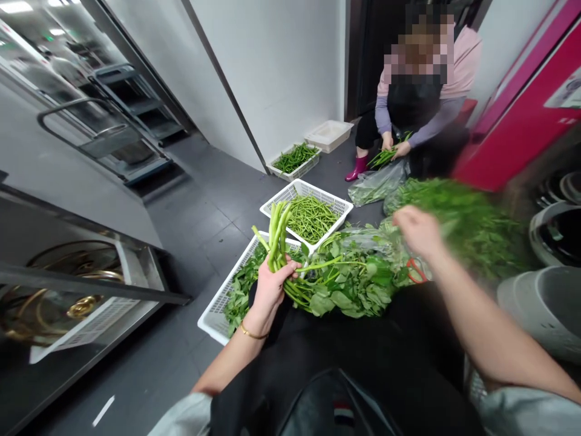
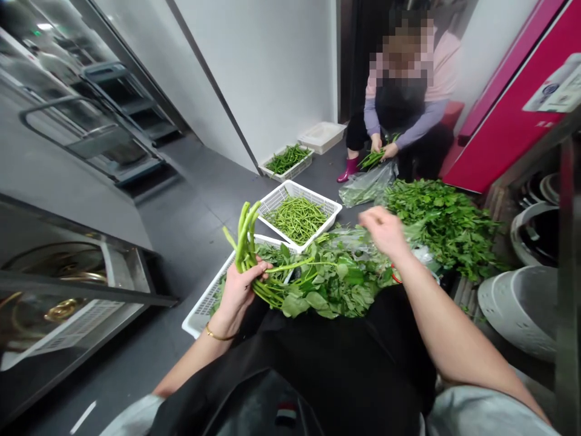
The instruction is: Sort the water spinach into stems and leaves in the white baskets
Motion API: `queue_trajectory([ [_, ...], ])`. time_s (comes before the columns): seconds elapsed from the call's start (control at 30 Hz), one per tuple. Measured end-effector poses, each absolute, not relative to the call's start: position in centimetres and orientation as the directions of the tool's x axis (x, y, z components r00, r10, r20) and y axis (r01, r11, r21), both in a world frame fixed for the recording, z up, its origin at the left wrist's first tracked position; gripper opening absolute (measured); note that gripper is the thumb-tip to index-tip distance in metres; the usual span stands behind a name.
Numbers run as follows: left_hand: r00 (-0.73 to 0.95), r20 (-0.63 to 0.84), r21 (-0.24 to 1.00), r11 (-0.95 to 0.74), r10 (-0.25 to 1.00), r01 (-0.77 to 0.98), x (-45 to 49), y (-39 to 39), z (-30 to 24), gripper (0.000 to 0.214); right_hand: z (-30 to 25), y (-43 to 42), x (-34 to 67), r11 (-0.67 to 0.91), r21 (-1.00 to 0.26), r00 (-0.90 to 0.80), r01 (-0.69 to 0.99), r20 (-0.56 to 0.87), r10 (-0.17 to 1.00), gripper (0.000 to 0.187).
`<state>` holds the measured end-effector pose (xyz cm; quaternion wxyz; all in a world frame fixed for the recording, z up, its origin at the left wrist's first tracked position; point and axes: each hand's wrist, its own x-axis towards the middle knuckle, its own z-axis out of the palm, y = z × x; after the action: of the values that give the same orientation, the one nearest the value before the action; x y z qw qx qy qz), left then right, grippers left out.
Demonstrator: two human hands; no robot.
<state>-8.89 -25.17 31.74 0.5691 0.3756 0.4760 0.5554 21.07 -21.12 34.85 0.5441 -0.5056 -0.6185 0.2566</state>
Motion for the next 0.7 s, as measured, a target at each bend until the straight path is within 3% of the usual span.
queue_trajectory([
  [0.1,-0.026,-0.148,0.952,0.136,0.989,-0.274,-8.7,-24.8,31.7,0.032,35.6,-22.4,16.7,0.551,-0.596,-0.481,0.584,0.293,0.826,0.022],
  [0.17,0.001,-0.168,0.947,0.161,0.986,-0.277,-8.3,-25.0,31.8,0.03,35.0,-23.0,13.4,0.663,-0.453,-0.689,0.596,0.135,0.712,0.018],
  [0.2,0.014,-0.178,0.943,0.175,0.984,-0.283,-8.0,-25.1,31.8,0.029,34.6,-23.2,12.1,0.697,-0.439,-0.743,0.567,0.092,0.663,0.018],
  [0.27,0.048,-0.189,0.933,0.194,0.981,-0.304,-7.7,-25.5,31.8,0.025,33.8,-23.6,10.8,0.711,-0.539,-0.801,0.451,0.106,0.589,0.025],
  [0.3,0.06,-0.185,0.929,0.195,0.981,-0.316,-7.6,-25.6,31.7,0.023,33.5,-23.8,10.9,0.677,-0.636,-0.792,0.371,0.163,0.588,0.029],
  [0.37,0.047,-0.176,0.921,0.182,0.983,-0.345,-7.9,-25.6,31.4,0.02,33.3,-24.2,12.5,0.539,-0.82,-0.59,0.192,0.343,0.731,0.037],
  [0.43,0.001,-0.18,0.911,0.167,0.984,-0.377,-8.7,-25.4,31.0,0.019,33.6,-24.5,15.6,0.438,-0.899,-0.152,0.001,0.432,0.889,0.041],
  [0.5,0.004,-0.164,0.901,0.151,0.986,-0.407,-9.8,-25.0,30.7,0.019,34.4,-24.5,19.2,0.425,-0.902,0.204,-0.069,0.405,0.891,0.041],
  [0.57,0.09,-0.076,0.897,0.108,0.993,-0.429,-10.9,-24.8,30.6,0.019,35.4,-24.7,22.1,0.365,-0.926,0.2,0.096,0.377,0.904,0.036],
  [0.7,0.278,0.149,0.874,0.005,0.949,-0.486,-11.3,-24.6,31.5,0.019,36.4,-25.7,20.4,0.279,-0.795,-0.229,0.539,0.181,0.957,0.016],
])
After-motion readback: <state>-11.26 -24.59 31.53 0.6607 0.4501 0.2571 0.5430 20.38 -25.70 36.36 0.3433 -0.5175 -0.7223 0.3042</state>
